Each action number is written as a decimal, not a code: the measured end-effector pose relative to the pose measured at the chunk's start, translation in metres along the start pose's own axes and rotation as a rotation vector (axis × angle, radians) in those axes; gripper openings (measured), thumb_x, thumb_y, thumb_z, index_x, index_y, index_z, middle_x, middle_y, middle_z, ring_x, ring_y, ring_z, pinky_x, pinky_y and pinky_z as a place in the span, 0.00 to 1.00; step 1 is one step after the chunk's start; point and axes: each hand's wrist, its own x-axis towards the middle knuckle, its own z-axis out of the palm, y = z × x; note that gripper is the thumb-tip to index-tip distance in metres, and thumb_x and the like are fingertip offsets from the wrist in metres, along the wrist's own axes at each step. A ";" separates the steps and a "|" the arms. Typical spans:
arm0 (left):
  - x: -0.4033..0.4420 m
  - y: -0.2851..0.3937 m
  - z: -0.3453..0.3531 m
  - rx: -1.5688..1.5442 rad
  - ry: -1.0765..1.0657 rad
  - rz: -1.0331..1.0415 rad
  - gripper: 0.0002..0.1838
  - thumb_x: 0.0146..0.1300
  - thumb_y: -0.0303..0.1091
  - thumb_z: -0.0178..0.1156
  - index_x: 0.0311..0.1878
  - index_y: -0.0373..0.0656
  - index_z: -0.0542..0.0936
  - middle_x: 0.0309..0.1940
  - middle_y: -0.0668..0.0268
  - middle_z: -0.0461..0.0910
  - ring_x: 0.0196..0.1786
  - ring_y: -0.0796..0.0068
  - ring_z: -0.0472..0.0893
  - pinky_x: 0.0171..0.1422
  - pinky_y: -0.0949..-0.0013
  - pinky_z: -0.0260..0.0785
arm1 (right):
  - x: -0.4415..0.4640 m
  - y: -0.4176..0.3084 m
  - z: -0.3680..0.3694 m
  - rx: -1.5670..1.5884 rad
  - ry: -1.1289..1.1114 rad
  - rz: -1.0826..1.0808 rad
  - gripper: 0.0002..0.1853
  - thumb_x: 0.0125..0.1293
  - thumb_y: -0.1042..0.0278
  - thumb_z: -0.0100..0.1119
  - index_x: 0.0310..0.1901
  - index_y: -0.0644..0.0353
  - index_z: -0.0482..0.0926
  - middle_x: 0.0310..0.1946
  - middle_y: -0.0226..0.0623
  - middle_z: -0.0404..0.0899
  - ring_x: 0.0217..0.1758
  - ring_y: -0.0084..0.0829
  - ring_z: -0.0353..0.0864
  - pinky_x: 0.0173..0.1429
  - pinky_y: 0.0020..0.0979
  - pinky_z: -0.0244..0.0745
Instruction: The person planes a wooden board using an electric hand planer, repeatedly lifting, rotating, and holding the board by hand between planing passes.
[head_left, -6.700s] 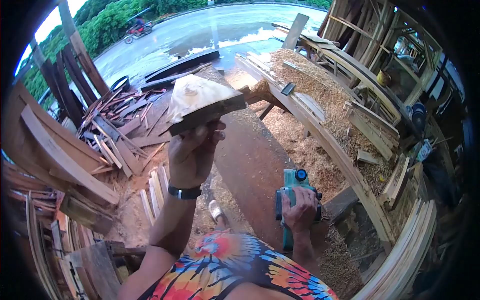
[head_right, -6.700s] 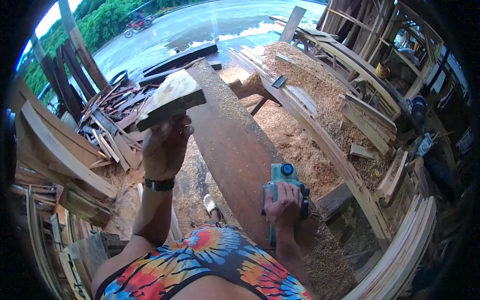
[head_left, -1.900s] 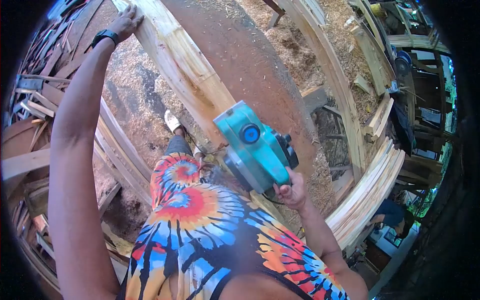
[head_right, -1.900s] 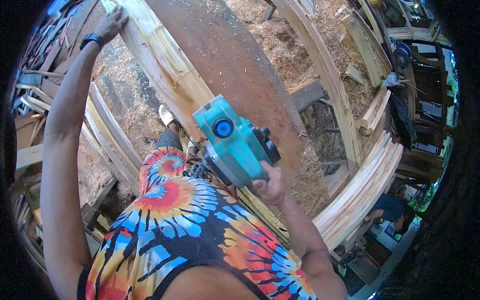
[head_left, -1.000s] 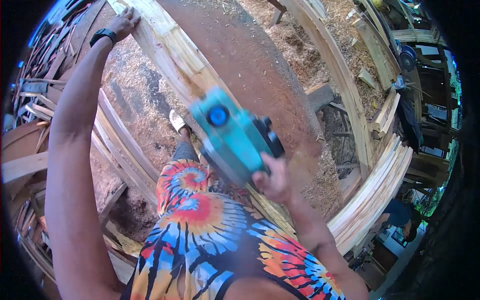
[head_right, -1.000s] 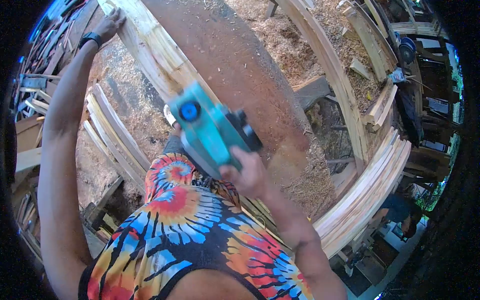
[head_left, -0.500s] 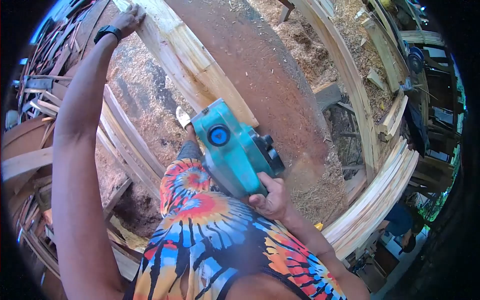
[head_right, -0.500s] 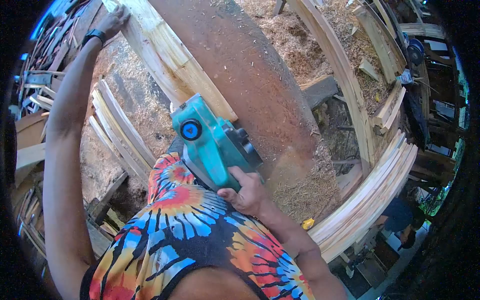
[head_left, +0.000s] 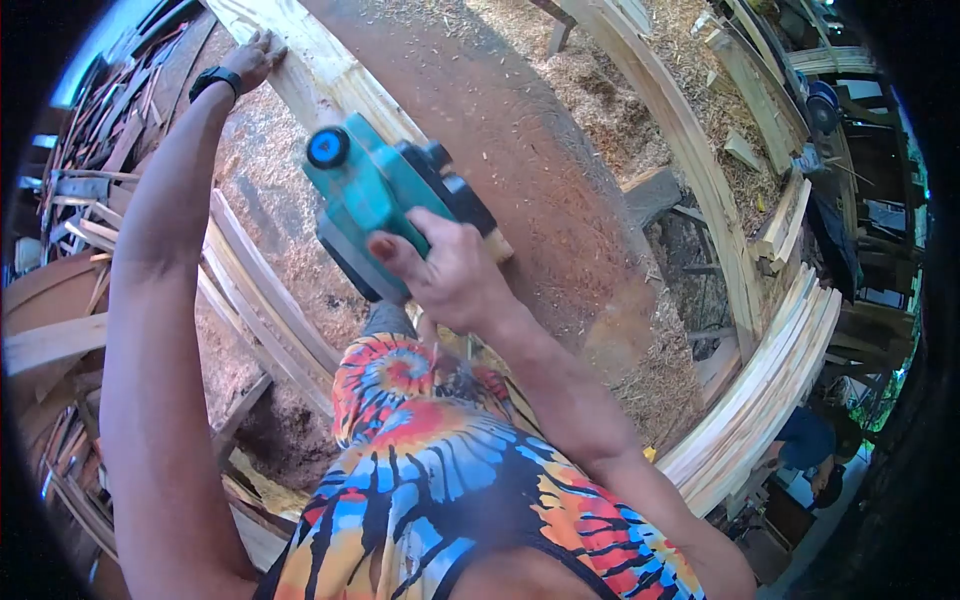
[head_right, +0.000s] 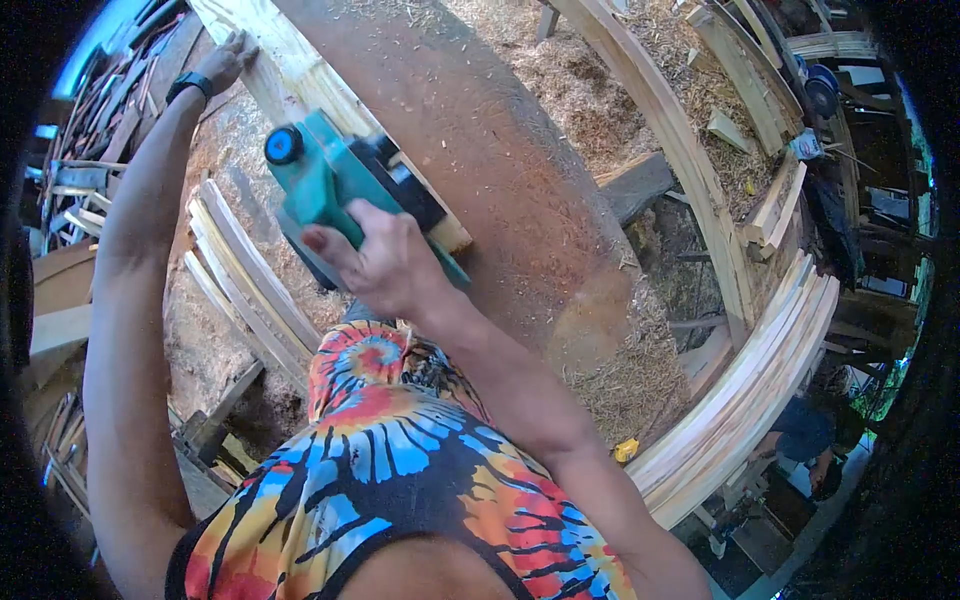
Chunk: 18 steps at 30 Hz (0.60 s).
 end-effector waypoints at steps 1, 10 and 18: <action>0.000 -0.001 0.001 -0.002 0.006 0.005 0.44 0.74 0.64 0.45 0.80 0.39 0.55 0.80 0.43 0.50 0.79 0.44 0.60 0.83 0.59 0.52 | -0.015 0.007 -0.004 -0.023 0.006 -0.014 0.36 0.69 0.30 0.56 0.34 0.66 0.74 0.24 0.58 0.77 0.38 0.64 0.81 0.33 0.47 0.76; -0.024 0.014 -0.004 0.046 0.067 0.013 0.40 0.76 0.61 0.45 0.80 0.42 0.58 0.80 0.46 0.52 0.81 0.46 0.55 0.84 0.57 0.50 | -0.178 0.055 -0.066 -0.035 -0.138 0.189 0.41 0.64 0.24 0.57 0.45 0.67 0.79 0.27 0.50 0.82 0.34 0.46 0.89 0.37 0.40 0.79; -0.049 0.046 -0.037 0.317 -0.067 0.065 0.38 0.77 0.59 0.44 0.80 0.43 0.57 0.80 0.47 0.53 0.80 0.43 0.57 0.83 0.54 0.53 | -0.161 0.046 -0.060 -0.020 -0.114 0.177 0.40 0.64 0.25 0.58 0.45 0.66 0.78 0.27 0.48 0.81 0.33 0.49 0.88 0.37 0.41 0.79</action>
